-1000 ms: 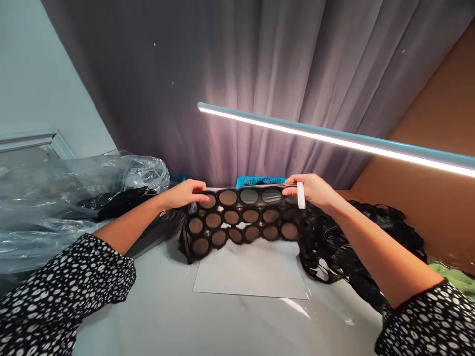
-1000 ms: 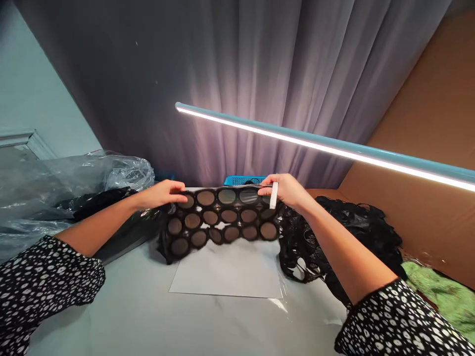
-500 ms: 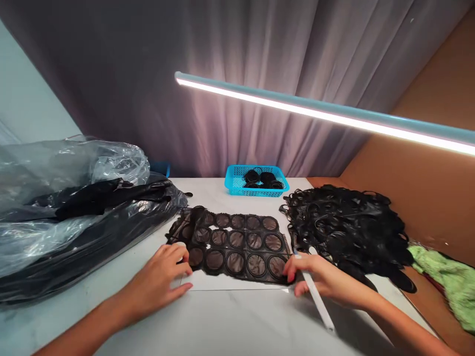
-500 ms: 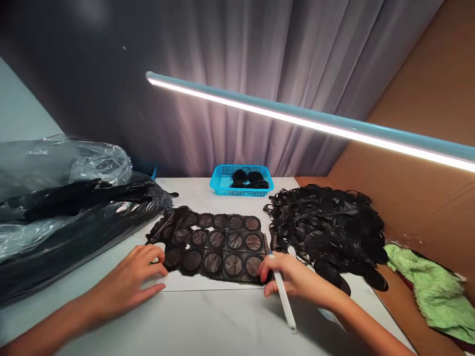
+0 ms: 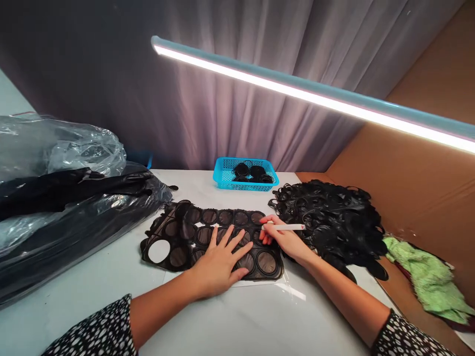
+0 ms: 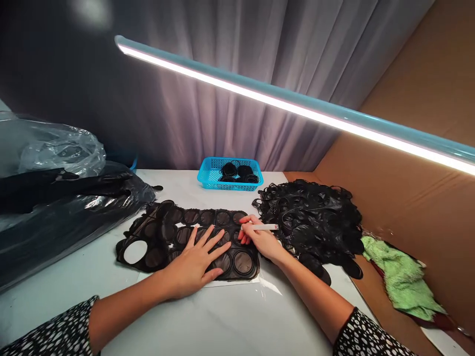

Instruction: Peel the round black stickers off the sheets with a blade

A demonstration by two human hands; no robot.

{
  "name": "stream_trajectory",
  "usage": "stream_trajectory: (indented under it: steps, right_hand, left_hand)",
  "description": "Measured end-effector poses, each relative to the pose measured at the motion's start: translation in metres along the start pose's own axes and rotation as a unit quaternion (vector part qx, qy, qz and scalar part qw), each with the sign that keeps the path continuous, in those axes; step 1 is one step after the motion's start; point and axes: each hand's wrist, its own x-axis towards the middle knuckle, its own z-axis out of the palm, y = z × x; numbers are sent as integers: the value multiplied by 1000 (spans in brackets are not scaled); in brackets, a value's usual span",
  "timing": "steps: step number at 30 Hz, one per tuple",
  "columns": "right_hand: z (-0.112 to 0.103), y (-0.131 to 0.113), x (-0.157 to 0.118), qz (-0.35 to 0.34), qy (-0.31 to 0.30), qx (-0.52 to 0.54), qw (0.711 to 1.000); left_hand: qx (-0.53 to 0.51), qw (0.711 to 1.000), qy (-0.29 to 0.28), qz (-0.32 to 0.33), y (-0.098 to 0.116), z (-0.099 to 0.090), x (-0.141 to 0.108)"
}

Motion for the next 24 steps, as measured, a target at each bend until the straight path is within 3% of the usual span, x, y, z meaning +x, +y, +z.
stream_trajectory:
  steps: [4,7,11,24]
  right_hand:
    - [-13,-3,-5,25,-57,-10,998]
    - [-21,-10,-6,18,-87,-84,992]
    - [-22,-10,-7,5,-85,-138,987]
    - [-19,-9,-10,-16,-77,-195,978]
  left_hand:
    - [8,999,10,-44,13,-3,-6]
    - [9,1000,-1,-13,15,-8,4]
    - [-11,999,-10,32,11,-8,14]
    - [-47,999,-8,26,9,-3,12]
